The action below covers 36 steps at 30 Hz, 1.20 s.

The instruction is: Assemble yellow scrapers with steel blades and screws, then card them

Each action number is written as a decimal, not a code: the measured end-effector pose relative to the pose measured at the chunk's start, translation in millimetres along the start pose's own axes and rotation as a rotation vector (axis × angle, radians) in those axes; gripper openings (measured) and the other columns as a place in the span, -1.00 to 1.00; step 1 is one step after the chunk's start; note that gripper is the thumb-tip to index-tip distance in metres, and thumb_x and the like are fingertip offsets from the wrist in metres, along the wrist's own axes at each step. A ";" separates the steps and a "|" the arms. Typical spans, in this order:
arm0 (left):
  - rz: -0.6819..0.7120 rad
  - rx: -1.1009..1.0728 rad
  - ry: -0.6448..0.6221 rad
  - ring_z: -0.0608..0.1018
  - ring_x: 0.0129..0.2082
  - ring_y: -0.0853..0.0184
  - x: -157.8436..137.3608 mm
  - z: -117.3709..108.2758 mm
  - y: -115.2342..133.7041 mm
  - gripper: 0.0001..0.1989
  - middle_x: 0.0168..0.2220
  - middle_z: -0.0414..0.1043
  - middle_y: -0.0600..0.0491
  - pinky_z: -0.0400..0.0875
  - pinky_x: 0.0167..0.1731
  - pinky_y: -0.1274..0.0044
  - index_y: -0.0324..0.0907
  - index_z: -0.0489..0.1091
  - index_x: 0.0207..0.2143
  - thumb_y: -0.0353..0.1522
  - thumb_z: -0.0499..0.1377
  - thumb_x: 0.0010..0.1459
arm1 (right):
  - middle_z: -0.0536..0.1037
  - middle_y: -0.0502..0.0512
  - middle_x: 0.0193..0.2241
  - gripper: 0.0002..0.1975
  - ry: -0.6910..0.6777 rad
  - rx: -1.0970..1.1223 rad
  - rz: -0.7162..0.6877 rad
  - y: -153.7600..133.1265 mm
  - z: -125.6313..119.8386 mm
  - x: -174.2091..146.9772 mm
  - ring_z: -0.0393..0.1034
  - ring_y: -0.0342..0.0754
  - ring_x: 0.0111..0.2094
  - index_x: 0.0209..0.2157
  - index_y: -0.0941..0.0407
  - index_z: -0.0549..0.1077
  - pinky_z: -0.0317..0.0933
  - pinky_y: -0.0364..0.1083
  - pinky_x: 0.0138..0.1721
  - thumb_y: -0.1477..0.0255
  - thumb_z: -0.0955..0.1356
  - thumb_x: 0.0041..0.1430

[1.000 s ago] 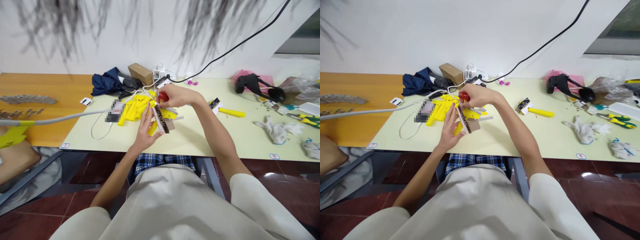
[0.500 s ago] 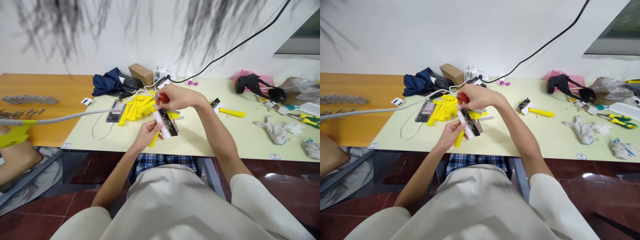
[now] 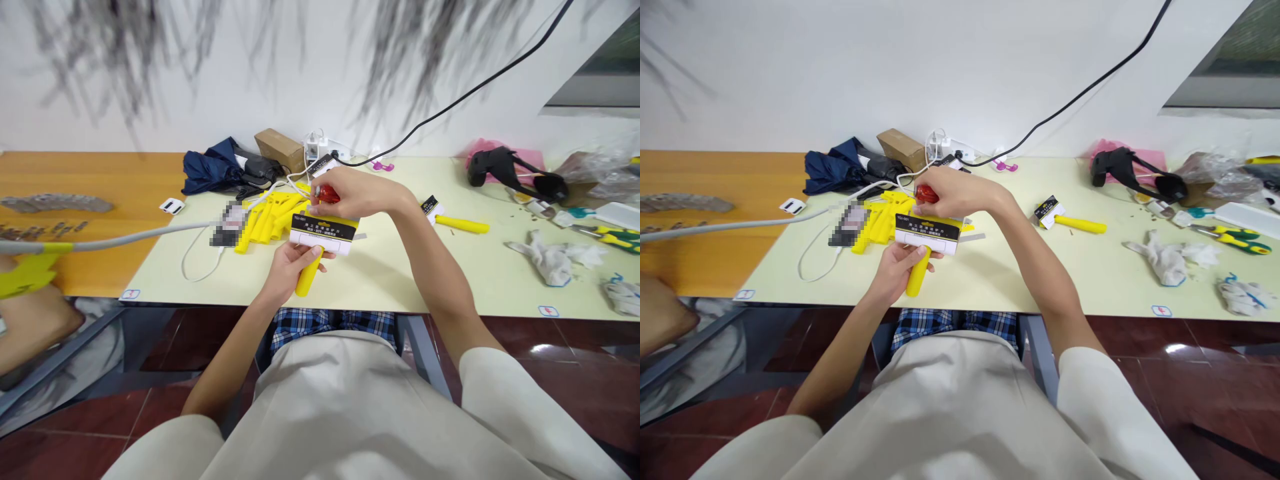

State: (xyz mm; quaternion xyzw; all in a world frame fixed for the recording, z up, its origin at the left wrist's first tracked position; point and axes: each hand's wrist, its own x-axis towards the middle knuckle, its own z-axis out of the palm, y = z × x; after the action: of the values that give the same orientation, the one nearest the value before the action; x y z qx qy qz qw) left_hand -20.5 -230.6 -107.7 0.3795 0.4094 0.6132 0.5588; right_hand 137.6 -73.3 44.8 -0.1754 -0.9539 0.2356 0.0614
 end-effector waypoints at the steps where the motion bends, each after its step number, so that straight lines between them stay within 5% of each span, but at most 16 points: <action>1: -0.016 0.012 -0.019 0.82 -0.19 0.09 -0.6 0.6 0.2 -0.48 -0.08 0.74 -0.16 0.69 -0.39 0.47 -0.22 0.55 -0.02 -0.12 0.60 0.13 | 0.39 -0.03 -0.42 -0.78 -0.006 0.005 -0.005 -0.5 -0.1 -0.6 0.15 -0.08 -0.37 -0.30 0.12 0.45 0.03 -0.03 -0.30 0.35 0.48 0.41; 7: -0.001 0.027 0.008 0.78 -0.32 0.19 -8.0 6.6 -1.1 -0.52 -0.11 0.73 -0.13 0.58 -0.53 0.54 -0.21 0.51 -0.06 -0.12 0.57 0.18 | 0.37 -0.03 -0.42 -0.71 -0.040 0.007 -0.043 -3.6 0.7 -1.7 0.13 -0.10 -0.38 -0.33 0.11 0.38 0.02 -0.04 -0.29 0.34 0.44 0.49; 12: 0.053 0.069 0.052 0.66 -0.51 0.39 -11.1 10.4 1.6 -0.52 0.00 0.71 -0.11 0.46 -0.65 0.58 -0.15 0.50 0.05 -0.11 0.51 0.26 | 0.27 -0.07 -0.49 -0.46 -0.008 -0.022 0.010 -2.5 -0.6 -1.8 0.02 -0.12 -0.43 -0.41 0.09 0.29 -0.07 -0.02 -0.35 0.02 0.38 0.58; 18: 0.046 0.079 0.077 0.66 -0.50 0.40 -10.8 10.9 3.2 -0.51 0.06 0.69 -0.11 0.45 -0.66 0.60 -0.13 0.54 0.12 -0.08 0.49 0.29 | 0.32 -0.05 -0.46 -0.35 -0.030 -0.023 0.028 -1.8 -2.6 -4.1 0.10 -0.12 -0.42 -0.36 0.10 0.41 -0.08 -0.02 -0.36 -0.23 0.40 0.44; 23: 0.086 0.100 0.084 0.72 -0.42 0.35 -12.5 10.8 1.5 -0.50 0.08 0.67 -0.09 0.46 -0.65 0.61 -0.09 0.52 0.17 -0.09 0.48 0.30 | 0.49 0.04 -0.31 -0.43 -0.053 -0.083 0.063 3.4 -6.2 -5.4 0.29 -0.03 -0.31 -0.18 0.10 0.54 0.09 -0.01 -0.30 -0.13 0.60 0.22; 28: 0.082 0.119 0.045 0.70 -0.43 0.36 -15.2 13.3 1.9 -0.54 0.06 0.67 -0.10 0.47 -0.65 0.61 -0.12 0.56 0.13 -0.09 0.46 0.33 | 0.50 0.02 -0.35 -0.50 -0.105 0.021 0.046 5.6 -13.5 -9.4 0.31 -0.03 -0.33 -0.10 0.09 0.63 0.15 -0.01 -0.29 -0.04 0.61 0.23; 36: 0.071 0.123 -0.108 0.75 -0.30 0.27 -21.2 19.4 3.3 -0.59 0.07 0.72 -0.16 0.66 -0.46 0.50 -0.15 0.58 0.11 -0.10 0.41 0.38 | 0.57 0.00 -0.36 -0.57 0.035 0.092 0.131 -10.5 -36.3 -38.7 0.38 -0.02 -0.32 -0.06 0.03 0.70 0.20 -0.02 -0.31 0.03 0.63 0.21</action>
State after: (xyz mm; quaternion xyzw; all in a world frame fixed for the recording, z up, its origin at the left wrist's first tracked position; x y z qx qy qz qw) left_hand -2.1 -250.3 -97.5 0.4600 0.4017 0.5850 0.5336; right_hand 177.7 -80.6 80.4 -0.2384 -0.9273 0.2798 0.0704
